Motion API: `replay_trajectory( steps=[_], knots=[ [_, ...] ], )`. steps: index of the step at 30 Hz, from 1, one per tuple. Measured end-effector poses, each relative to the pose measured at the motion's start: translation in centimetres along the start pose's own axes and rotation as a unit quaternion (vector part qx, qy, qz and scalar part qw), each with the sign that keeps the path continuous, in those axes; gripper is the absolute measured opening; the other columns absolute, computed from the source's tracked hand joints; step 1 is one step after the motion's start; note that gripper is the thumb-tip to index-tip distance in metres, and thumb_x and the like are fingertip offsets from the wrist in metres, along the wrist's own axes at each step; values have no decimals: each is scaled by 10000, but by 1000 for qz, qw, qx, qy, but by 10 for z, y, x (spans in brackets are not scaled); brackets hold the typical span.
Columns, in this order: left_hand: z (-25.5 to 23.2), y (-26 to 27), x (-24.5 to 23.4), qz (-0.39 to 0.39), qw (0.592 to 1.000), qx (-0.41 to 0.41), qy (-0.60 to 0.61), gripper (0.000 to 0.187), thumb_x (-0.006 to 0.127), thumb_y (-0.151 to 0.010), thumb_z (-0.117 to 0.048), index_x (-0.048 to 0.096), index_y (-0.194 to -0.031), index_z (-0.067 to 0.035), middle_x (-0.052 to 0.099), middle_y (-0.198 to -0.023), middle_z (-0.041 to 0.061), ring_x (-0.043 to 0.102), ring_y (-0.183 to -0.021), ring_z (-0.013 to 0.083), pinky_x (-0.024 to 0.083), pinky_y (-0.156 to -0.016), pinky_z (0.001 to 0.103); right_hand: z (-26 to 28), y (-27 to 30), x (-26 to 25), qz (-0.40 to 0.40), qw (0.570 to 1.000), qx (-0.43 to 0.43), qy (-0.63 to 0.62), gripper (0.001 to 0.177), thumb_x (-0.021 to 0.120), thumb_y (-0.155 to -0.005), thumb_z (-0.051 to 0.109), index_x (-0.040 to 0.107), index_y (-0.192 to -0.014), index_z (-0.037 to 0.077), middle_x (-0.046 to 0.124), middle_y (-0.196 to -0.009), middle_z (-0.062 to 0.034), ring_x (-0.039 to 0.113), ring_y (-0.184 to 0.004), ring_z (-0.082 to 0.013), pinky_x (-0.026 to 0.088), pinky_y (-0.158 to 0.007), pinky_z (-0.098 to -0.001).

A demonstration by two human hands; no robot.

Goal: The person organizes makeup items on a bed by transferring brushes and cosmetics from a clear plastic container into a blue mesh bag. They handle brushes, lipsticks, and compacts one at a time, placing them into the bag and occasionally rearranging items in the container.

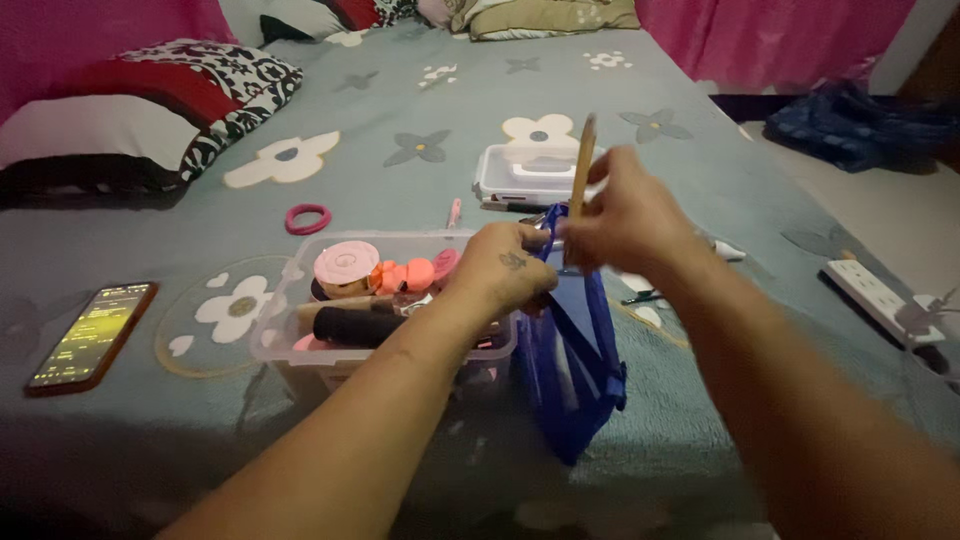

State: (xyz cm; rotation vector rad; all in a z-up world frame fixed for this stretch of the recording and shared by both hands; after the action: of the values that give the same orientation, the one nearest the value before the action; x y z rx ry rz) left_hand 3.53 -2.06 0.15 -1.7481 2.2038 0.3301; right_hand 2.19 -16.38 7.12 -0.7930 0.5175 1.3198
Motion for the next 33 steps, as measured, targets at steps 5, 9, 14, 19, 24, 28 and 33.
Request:
replay_trajectory(
  steps=[5,9,14,19,24,28,33],
  knots=[
    [1,2,0,-13,999,-15,-44,606,788,-697,-73,681,-1293,-53,759,-743,142,735,-567,197,594,-545,330,-14,29,27,60,997,55,10,660,875,-753,209,471,-1237,13,727,-1023,-221,786,-850,-302,650,-664,-416],
    [3,4,-1,-8,1000,-8,-26,591,682,-694,-19,723,-1282,-60,753,-724,148,727,-559,212,584,-529,334,-20,41,38,22,993,-25,118,586,879,-746,250,566,-1177,6,715,-1042,-243,713,-980,-386,579,-830,-451],
    [6,9,-1,-16,998,27,-45,650,699,-700,-35,635,-1348,-30,771,-760,152,749,-582,210,586,-544,322,-42,46,60,89,978,27,187,364,782,-794,244,674,-1116,113,738,-1073,-192,702,-1045,-383,568,-884,-470],
    [5,12,-1,-10,998,-7,-55,645,691,-698,-26,637,-1342,-28,779,-807,150,767,-596,201,619,-565,313,-54,41,80,128,952,24,278,251,725,-813,167,759,-1059,131,746,-1087,-185,717,-1052,-375,575,-897,-471],
    [5,17,-2,-11,999,6,-42,648,715,-686,-16,650,-1330,-22,776,-800,178,750,-581,219,603,-551,328,-58,37,95,149,954,28,259,270,670,-873,188,746,-1132,185,724,-1091,-188,700,-1039,-399,569,-887,-491],
    [6,15,-3,-5,1000,-2,-19,641,693,-697,-13,643,-1337,-30,774,-789,166,743,-570,205,602,-537,320,-53,33,90,162,949,9,272,223,677,-870,169,789,-1062,171,756,-1034,-145,730,-997,-343,573,-877,-461],
    [7,12,-8,-19,1000,2,-20,649,680,-700,0,638,-1347,-21,761,-756,162,723,-553,202,590,-525,326,-54,11,55,186,975,68,101,188,765,-887,246,756,-973,79,830,-920,-74,806,-877,-202,585,-806,-368]
  ],
)
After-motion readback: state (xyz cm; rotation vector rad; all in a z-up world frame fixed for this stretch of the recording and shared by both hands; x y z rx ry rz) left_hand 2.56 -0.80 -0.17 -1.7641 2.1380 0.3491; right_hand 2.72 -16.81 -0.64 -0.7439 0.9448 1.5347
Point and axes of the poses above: each hand's wrist, its own y-axis away from the middle knuckle, its own x-axis out of the palm, z = x × y, the point moved 5 cm from there along -y, towards the middle knuckle
